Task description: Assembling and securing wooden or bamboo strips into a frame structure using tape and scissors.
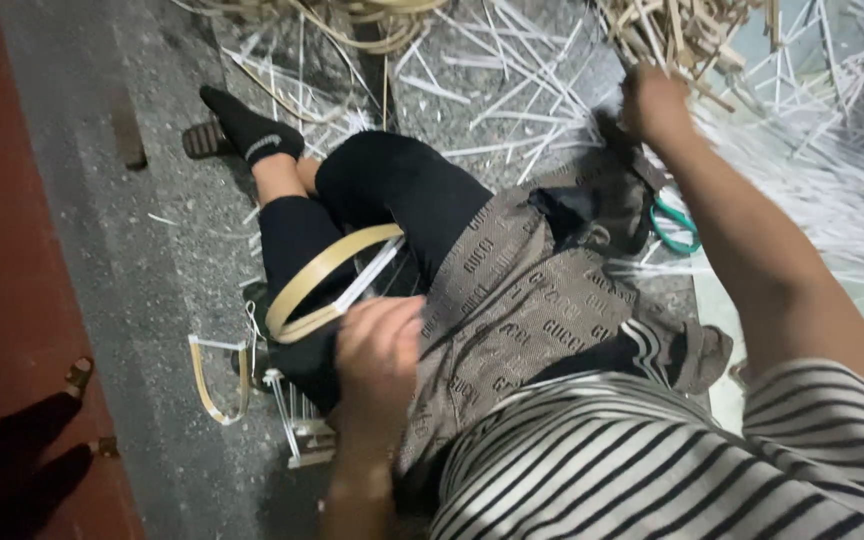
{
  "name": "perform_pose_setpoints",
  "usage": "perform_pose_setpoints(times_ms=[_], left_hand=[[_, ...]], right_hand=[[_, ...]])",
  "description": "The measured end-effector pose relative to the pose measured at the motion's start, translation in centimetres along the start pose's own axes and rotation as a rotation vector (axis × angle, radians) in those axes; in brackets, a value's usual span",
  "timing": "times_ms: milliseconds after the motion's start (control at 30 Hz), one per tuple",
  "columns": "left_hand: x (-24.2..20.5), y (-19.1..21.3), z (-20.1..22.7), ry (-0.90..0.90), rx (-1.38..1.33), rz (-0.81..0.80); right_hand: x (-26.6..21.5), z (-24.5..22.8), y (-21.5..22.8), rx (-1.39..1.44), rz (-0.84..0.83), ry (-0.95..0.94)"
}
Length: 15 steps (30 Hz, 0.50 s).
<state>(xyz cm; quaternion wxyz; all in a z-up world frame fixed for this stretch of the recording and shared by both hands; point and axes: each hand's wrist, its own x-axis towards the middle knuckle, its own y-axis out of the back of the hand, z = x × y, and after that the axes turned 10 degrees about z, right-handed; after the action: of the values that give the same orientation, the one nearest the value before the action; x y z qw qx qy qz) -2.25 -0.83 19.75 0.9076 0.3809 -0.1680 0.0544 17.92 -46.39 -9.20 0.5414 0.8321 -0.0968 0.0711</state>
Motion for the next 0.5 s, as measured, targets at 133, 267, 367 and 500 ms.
perform_pose_setpoints(times_ms=[133,267,367,500], left_hand=[[3.7,-7.0,2.3,0.185,-0.502,-0.035],[0.2,-13.0,-0.3,0.358,-0.775,-0.145],[0.9,-9.6,1.0,0.550,-0.855,-0.264],[3.1,1.4,0.3,0.311,-1.458,0.161]], right_hand=[[-3.8,-22.0,14.0,0.535,-0.120,0.106],[-7.8,-26.4,18.6,0.984,-0.202,0.189],[-8.7,-22.7,17.9,0.844,-0.008,0.339],[-11.9,-9.7,12.9,0.408,-0.069,-0.135]])
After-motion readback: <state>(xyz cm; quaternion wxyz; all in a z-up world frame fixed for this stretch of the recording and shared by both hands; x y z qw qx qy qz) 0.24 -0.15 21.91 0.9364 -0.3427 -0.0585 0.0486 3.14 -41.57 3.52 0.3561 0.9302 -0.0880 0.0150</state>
